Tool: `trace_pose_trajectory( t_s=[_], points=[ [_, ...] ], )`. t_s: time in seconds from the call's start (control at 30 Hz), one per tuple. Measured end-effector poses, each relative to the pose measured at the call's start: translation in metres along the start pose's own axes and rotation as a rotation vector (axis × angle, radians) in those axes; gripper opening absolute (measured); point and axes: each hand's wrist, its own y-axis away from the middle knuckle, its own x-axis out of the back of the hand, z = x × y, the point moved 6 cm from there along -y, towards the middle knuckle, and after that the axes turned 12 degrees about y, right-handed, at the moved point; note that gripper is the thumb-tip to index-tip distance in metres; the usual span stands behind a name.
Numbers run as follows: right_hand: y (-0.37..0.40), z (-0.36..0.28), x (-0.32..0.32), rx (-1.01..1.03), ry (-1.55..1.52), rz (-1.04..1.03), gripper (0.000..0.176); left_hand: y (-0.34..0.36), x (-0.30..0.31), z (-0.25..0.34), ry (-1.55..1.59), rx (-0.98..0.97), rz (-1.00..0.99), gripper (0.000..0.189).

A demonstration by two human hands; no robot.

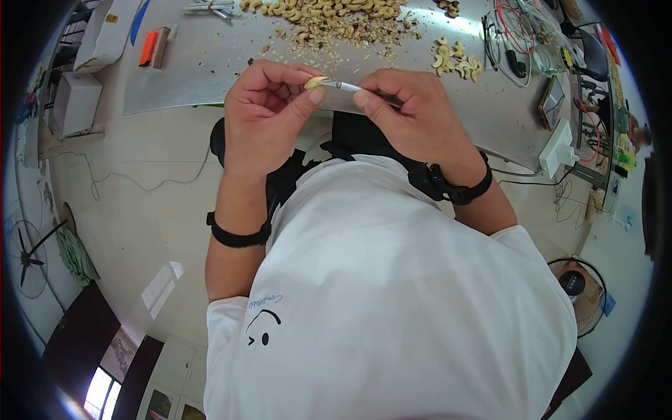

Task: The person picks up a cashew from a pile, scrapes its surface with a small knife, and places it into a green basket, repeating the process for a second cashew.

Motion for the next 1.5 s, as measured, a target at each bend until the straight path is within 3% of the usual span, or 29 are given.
trace_pose_trajectory(
  t_s=[0.2,0.3,0.4,0.5,0.7,1.2,1.4,1.5],
  points=[
    [0.003,-0.001,-0.002,0.021,0.039,0.049,0.015,0.000,0.001,0.003,-0.014,0.041,0.007,0.021],
    [0.004,-0.003,0.000,0.127,0.189,0.282,0.014,0.001,0.002,0.007,-0.022,0.049,-0.008,0.020],
    [0.003,-0.001,0.005,0.085,0.118,0.277,0.013,0.002,0.002,0.005,-0.002,0.081,0.004,0.021],
    [0.003,0.004,-0.002,0.029,-0.057,0.041,0.013,0.004,0.004,0.002,-0.001,0.084,0.026,0.021],
    [0.003,0.001,-0.004,0.099,0.026,0.057,0.014,0.003,0.003,0.003,0.005,0.060,-0.010,0.021],
    [0.000,-0.002,-0.003,0.024,0.056,-0.003,0.015,0.000,0.001,0.012,-0.058,0.044,-0.021,0.021],
    [0.009,-0.009,-0.012,0.143,0.108,0.320,0.010,-0.001,0.006,0.011,-0.015,0.100,0.017,0.022],
    [0.007,-0.005,-0.009,0.140,0.095,0.383,0.010,-0.001,0.003,0.011,-0.003,0.097,-0.011,0.022]
  ],
)
